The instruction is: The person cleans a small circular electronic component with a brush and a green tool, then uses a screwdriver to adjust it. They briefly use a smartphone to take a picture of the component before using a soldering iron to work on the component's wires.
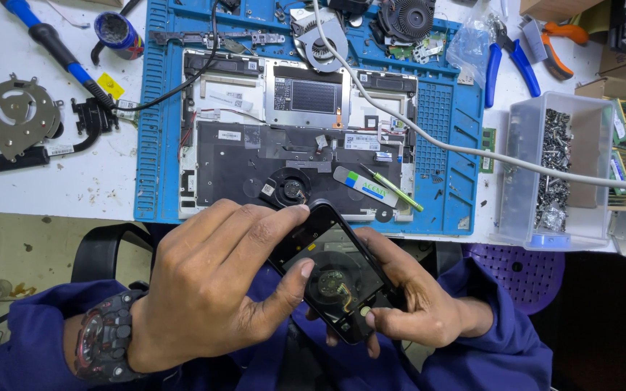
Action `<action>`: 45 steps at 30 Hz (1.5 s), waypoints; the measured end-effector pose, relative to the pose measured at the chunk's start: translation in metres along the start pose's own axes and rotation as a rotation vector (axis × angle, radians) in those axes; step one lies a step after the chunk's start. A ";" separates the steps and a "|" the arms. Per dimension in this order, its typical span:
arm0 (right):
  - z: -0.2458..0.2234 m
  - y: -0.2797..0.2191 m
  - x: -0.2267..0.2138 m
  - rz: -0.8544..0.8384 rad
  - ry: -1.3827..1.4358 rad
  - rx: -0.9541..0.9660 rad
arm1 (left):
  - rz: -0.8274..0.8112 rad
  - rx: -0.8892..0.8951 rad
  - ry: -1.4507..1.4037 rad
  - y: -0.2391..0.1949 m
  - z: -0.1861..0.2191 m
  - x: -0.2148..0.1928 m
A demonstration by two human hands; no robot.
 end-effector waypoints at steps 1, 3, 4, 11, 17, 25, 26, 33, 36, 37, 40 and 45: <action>0.001 -0.001 -0.001 0.002 0.001 0.001 | -0.001 0.000 -0.003 0.000 0.000 0.000; 0.000 -0.001 -0.001 0.003 0.002 0.002 | -0.002 0.000 -0.006 0.000 0.000 0.000; -0.001 0.000 0.001 -0.015 0.002 0.008 | -0.001 0.001 -0.006 0.000 0.000 0.000; -0.004 0.002 0.003 -0.034 -0.027 -0.007 | 0.001 0.003 -0.004 0.000 -0.001 0.000; 0.002 -0.002 0.000 -0.066 -0.046 0.023 | -0.013 0.000 0.037 -0.003 -0.007 0.005; 0.013 -0.005 -0.016 -0.019 -0.024 0.031 | -0.004 -0.024 0.026 -0.006 -0.016 0.003; 0.012 -0.008 -0.020 -0.017 -0.031 -0.006 | -0.003 -0.043 0.039 -0.008 -0.019 0.002; -0.016 -0.029 -0.060 0.139 -0.069 -0.191 | 0.065 -0.028 0.005 -0.020 -0.028 -0.017; -0.049 -0.053 -0.090 0.403 -0.150 -0.304 | 0.052 -0.009 -0.017 -0.028 -0.038 -0.014; -0.065 -0.070 -0.106 0.601 -0.329 -0.364 | 0.031 -0.018 -0.022 -0.031 -0.044 -0.011; -0.097 -0.119 -0.156 1.049 -0.532 -0.418 | -0.004 -0.027 -0.055 -0.038 -0.056 -0.002; -0.121 -0.163 -0.220 1.430 -0.612 -0.402 | -0.044 0.009 -0.081 -0.039 -0.063 0.011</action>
Point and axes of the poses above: each hand's wrist, its own y-axis towards the middle knuckle, its own x-axis out of the palm, z = x × y, the point moved 9 cm from there along y, towards the middle knuckle, and after that the axes turned 3 degrees about -y, right-handed, at the moved point
